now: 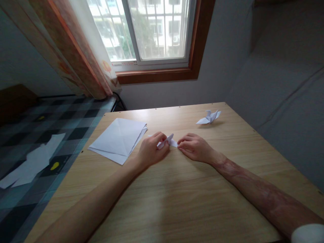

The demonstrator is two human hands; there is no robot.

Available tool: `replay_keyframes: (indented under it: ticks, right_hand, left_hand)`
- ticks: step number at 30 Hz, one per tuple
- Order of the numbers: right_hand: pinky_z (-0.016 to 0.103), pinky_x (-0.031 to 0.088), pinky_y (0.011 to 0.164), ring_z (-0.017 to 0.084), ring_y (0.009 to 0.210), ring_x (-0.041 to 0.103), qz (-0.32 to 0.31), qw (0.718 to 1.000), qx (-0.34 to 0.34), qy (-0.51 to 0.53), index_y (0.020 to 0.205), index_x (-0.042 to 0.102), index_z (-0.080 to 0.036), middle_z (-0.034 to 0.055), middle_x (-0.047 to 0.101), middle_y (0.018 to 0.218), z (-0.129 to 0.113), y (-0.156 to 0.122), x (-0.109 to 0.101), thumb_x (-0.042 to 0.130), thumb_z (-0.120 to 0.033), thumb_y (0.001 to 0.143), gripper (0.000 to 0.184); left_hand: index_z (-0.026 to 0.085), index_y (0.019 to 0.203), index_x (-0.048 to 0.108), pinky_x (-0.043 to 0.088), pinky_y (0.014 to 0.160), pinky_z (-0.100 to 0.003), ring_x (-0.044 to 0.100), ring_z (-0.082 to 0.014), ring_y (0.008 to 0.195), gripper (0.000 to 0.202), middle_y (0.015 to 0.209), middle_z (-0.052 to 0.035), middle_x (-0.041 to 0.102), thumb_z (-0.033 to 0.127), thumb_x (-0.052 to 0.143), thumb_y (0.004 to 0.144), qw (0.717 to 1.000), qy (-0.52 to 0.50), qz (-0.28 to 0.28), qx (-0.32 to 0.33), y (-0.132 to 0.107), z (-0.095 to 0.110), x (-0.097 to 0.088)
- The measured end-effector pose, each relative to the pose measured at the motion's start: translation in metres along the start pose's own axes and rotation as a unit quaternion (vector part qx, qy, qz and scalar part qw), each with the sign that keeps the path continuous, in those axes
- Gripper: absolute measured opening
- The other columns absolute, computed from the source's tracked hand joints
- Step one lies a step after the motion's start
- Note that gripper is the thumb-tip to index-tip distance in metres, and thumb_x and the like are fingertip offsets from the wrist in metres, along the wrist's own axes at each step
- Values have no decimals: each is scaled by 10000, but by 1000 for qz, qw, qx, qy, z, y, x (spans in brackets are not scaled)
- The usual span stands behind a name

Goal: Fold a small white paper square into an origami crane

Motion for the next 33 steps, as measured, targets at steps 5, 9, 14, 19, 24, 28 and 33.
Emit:
replay_keyframes:
  ticks: [5,9,14,19,24,28,33]
  right_hand:
    - [443,593,891,267,958,738,23,999,20,15,1144,740,-241,76,821,1032,0,0,-2,688,-228,1040,117]
    - [466,590,912,287,994,744,43,998,36,11,1208,699,-241,86,815,1087,-1,0,-5,698,-236,1033,175]
    - [449,590,928,277,1011,757,72,996,50,27,1222,689,-255,71,813,1114,1,-3,-5,737,-252,1027,201]
    - [435,578,917,274,994,753,33,999,20,17,1181,705,-255,69,821,1089,2,-1,-1,743,-195,1010,185]
    - [420,584,898,271,1005,751,7,1000,15,26,1214,704,-246,80,813,1099,1,1,1,711,-164,1008,222]
    - [421,582,903,269,985,755,8,998,49,38,1251,694,-252,69,813,1067,2,-1,0,728,-213,1013,244]
    - [421,576,924,274,1003,759,15,996,73,57,1217,673,-253,69,808,1104,5,-4,-1,782,-279,982,261]
  left_hand:
    - [217,909,638,409,590,-252,593,-129,626,44,816,-2,711,219,673,936,999,-4,4,-35,-3,-6,4]
    - [214,956,661,457,629,-252,652,-148,694,79,870,-21,749,276,642,1000,997,-51,-24,-45,-6,-6,8]
    - [198,997,647,521,668,-241,706,-156,757,232,869,-24,756,394,566,1090,980,-164,-79,-78,-6,-2,12]
    - [194,944,600,455,550,-184,687,-145,727,200,783,11,656,365,599,1046,963,-234,-66,-119,-3,-5,10]
    - [179,913,640,463,593,-194,654,-151,778,247,842,-14,657,397,626,1029,956,-261,-43,-126,-1,-10,6]
    - [170,916,705,499,649,-220,634,-162,800,345,877,-40,701,472,620,1058,959,-252,-61,-117,0,-9,5]
    - [166,921,742,525,703,-256,678,-186,844,394,906,-70,752,493,596,1086,959,-256,-80,-93,0,-7,6]
Point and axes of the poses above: each hand's wrist, its own y-axis towards the middle knuckle, its own x-axis out of the palm, z = x × y, the point moved 4 cm from there along y, towards the middle knuckle
